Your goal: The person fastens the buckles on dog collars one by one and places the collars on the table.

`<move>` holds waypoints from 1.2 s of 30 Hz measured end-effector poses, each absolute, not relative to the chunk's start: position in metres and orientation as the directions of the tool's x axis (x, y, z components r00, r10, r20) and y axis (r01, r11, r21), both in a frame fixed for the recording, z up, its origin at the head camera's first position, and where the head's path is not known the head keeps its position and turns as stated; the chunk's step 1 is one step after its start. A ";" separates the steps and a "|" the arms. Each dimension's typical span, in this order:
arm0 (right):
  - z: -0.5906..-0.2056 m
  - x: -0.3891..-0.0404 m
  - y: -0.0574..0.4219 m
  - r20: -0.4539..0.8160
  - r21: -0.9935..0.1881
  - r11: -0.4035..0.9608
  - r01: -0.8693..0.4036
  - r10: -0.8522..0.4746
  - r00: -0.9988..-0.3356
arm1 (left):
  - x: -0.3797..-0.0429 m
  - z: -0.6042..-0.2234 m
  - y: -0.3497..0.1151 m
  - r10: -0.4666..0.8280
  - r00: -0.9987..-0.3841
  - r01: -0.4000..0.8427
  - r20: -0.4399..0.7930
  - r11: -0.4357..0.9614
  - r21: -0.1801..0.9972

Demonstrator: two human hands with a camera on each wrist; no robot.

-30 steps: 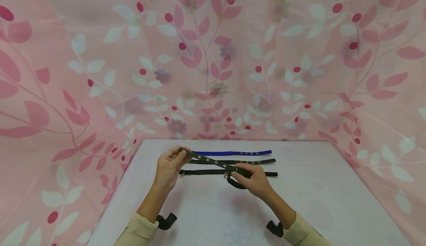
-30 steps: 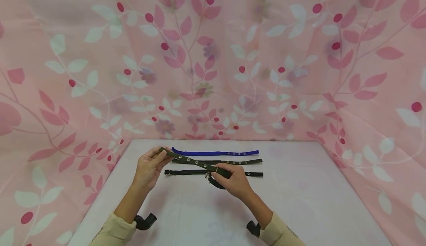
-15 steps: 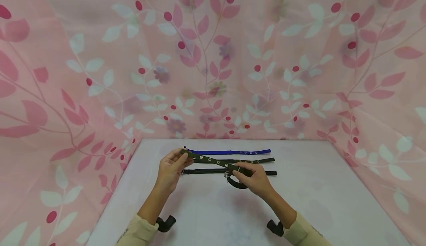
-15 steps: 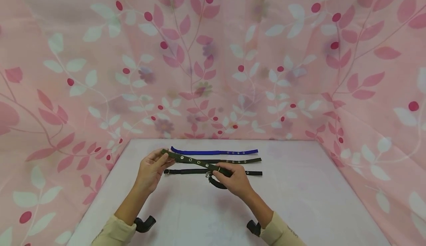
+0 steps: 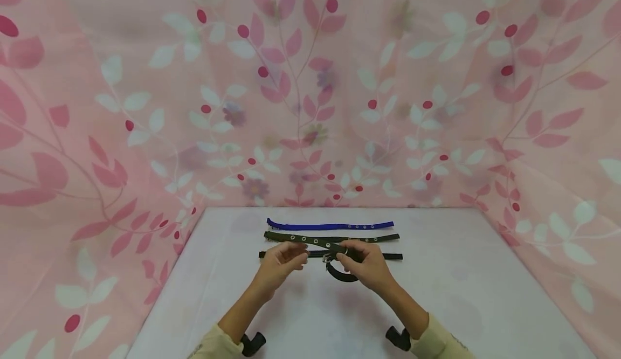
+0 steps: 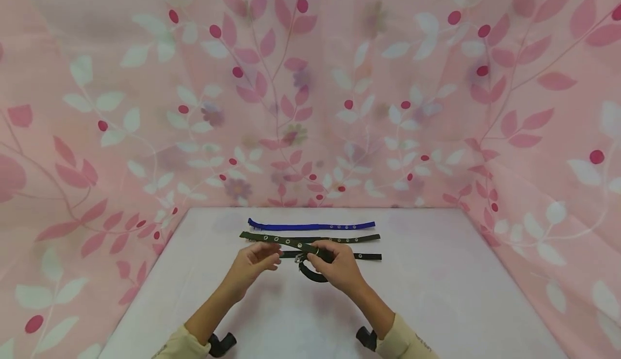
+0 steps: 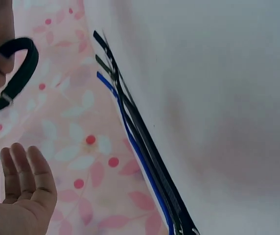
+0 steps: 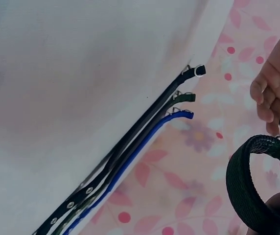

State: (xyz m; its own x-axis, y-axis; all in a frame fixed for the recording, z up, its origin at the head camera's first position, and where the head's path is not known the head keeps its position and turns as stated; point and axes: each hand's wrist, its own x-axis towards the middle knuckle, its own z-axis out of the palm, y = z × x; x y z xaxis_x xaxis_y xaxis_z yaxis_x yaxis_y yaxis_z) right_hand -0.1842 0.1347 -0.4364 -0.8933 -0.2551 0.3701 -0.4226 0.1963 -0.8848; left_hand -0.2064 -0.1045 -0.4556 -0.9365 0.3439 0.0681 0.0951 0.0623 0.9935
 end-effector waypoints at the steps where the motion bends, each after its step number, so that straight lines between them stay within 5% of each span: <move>1: -0.436 -0.184 0.134 0.375 -0.884 0.192 -0.427 -0.258 -0.891 | -0.204 -0.456 -0.100 0.373 -0.924 0.137 0.085 0.115 0.984; 6: -0.436 -0.184 0.130 0.383 -0.879 0.191 -0.436 -0.261 -0.886 | -0.196 -0.459 -0.084 0.449 -0.881 0.273 0.146 0.232 0.933; 18: -0.438 -0.179 0.119 0.357 -0.910 0.125 -0.395 -0.244 -0.901 | -0.194 -0.460 -0.075 0.408 -0.880 0.332 0.242 0.167 0.928; 36: -0.433 -0.182 0.122 0.339 -0.865 0.285 -0.413 -0.275 -0.899 | -0.194 -0.454 -0.074 0.393 -0.853 0.433 0.342 0.170 0.885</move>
